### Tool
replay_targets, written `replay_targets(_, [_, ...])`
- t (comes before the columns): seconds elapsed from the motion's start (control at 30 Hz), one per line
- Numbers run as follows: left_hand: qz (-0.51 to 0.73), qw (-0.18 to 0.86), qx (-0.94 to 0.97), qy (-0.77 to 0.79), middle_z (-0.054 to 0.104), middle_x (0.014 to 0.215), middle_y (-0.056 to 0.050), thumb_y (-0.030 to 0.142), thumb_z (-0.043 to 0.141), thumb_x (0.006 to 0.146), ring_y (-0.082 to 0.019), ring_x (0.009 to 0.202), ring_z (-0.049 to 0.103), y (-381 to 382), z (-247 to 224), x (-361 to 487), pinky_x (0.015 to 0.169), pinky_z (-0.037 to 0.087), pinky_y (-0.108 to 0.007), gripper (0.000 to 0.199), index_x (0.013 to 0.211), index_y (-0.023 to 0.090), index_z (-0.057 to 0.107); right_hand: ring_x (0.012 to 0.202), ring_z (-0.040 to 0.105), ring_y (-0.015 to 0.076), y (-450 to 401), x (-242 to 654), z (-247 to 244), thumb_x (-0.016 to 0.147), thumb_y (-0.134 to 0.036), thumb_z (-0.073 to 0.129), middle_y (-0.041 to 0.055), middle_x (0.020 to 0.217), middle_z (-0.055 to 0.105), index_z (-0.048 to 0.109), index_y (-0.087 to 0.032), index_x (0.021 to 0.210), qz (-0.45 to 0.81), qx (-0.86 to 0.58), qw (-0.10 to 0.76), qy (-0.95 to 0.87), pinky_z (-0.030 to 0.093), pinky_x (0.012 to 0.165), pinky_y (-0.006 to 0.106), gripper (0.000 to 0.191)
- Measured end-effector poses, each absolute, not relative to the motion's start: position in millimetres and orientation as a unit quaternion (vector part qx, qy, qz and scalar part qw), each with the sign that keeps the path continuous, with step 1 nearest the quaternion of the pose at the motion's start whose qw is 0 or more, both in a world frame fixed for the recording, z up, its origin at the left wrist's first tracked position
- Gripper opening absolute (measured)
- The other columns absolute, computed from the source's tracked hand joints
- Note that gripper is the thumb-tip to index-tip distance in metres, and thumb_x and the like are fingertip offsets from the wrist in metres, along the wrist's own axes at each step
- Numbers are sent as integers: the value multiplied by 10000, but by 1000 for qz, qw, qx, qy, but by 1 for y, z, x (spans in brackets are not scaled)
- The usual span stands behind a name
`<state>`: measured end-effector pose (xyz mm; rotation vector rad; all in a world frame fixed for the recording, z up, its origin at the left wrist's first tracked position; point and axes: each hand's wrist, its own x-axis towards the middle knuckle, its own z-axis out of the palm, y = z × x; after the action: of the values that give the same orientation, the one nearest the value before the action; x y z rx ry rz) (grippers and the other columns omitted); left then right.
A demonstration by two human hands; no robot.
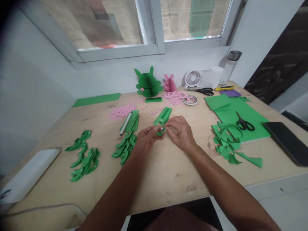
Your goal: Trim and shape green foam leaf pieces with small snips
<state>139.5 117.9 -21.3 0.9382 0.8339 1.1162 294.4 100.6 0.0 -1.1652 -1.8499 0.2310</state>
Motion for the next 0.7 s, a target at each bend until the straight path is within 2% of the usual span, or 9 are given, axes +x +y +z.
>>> replay_targets(0.27, [502, 593, 476, 412, 695, 731, -33, 281, 682, 637, -116, 584, 604, 116, -22, 142, 569, 509, -258, 169, 765, 176, 720, 890, 557, 210, 102, 294, -3, 792, -185, 546, 60, 869, 654, 633, -207, 811, 71, -486, 435, -755, 437, 815, 367, 92])
replay_targets(0.7, [500, 598, 474, 409, 701, 726, -21, 226, 680, 630, -93, 586, 579, 115, -19, 143, 566, 494, -225, 162, 770, 165, 732, 879, 548, 217, 102, 292, -6, 780, -160, 569, 65, 880, 637, 608, -208, 832, 50, -469, 446, -761, 454, 792, 382, 80])
